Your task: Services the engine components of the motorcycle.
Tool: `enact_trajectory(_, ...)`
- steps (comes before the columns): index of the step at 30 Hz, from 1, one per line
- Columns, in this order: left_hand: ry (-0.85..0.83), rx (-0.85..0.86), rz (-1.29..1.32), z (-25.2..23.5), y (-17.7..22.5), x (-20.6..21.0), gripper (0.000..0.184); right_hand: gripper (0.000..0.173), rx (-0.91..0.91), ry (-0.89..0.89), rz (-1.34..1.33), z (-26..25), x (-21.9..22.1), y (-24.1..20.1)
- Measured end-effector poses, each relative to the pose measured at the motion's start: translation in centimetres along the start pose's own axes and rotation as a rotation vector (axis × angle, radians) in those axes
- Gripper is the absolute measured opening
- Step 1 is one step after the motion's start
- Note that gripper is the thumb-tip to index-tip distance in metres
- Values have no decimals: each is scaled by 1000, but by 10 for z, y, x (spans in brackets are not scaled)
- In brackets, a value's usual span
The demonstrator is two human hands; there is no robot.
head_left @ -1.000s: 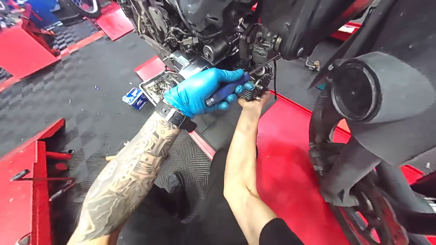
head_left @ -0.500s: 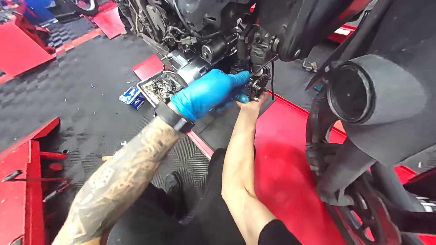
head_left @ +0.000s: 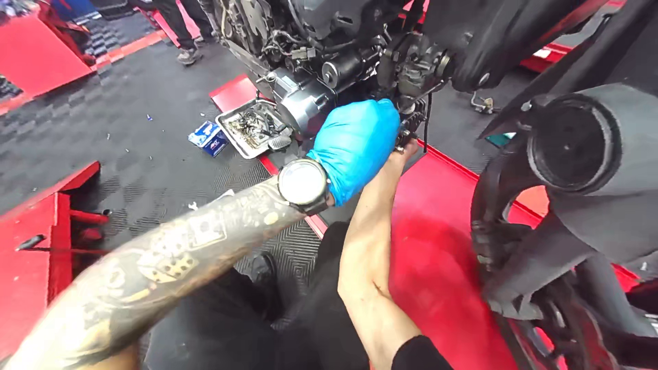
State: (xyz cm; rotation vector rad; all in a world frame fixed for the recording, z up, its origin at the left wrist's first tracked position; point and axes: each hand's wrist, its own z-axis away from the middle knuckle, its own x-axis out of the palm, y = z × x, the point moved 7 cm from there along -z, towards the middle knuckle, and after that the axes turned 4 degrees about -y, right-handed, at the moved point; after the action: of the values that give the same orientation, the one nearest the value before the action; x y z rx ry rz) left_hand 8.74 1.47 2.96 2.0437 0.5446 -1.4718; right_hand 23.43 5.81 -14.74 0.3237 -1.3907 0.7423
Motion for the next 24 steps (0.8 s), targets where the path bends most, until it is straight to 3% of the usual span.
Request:
enact_trajectory(2,-333,-176,578,-4,-10,-7,33,38,15,-43,-54,-3,-1,3)
enact_trajectory(5,-573,-318,1626,2,-20,15,42,51,68,-162,-154,-23,-16,13)
enact_trajectory(7,-635,-356,1836,8,-19,23,41,49,68,-157,-167,-23,-16,13)
enact_trajectory(9,-666,-371,1780,8,-12,24,35,40,37,-66,-74,-5,-4,3)
enact_trajectory(11,-621,-330,1550,1,-11,17,34,40,37,-44,-44,2,2,2)
enact_trajectory(15,-237,132,351,-22,-4,-5,22,45,38,-74,-62,2,-1,3)
enact_trajectory(16,-36,282,132,-25,-4,10,20,44,24,-58,-52,2,-3,3)
enact_trajectory(17,432,489,67,-29,-12,39,21,43,10,-35,-45,2,-3,2)
enact_trajectory(18,652,572,53,-32,-17,57,22,43,-2,-25,-36,3,-2,1)
enact_trajectory(19,642,538,33,-30,-17,55,23,43,-9,-19,-33,5,-1,1)
enact_trajectory(20,437,406,34,-22,-13,35,23,42,-3,-18,-30,7,2,1)
enact_trajectory(21,4,175,141,-13,-7,6,26,42,3,-29,-23,9,3,2)
enact_trajectory(24,-433,-191,899,-7,-16,1,34,44,-27,-123,-13,11,9,-2)
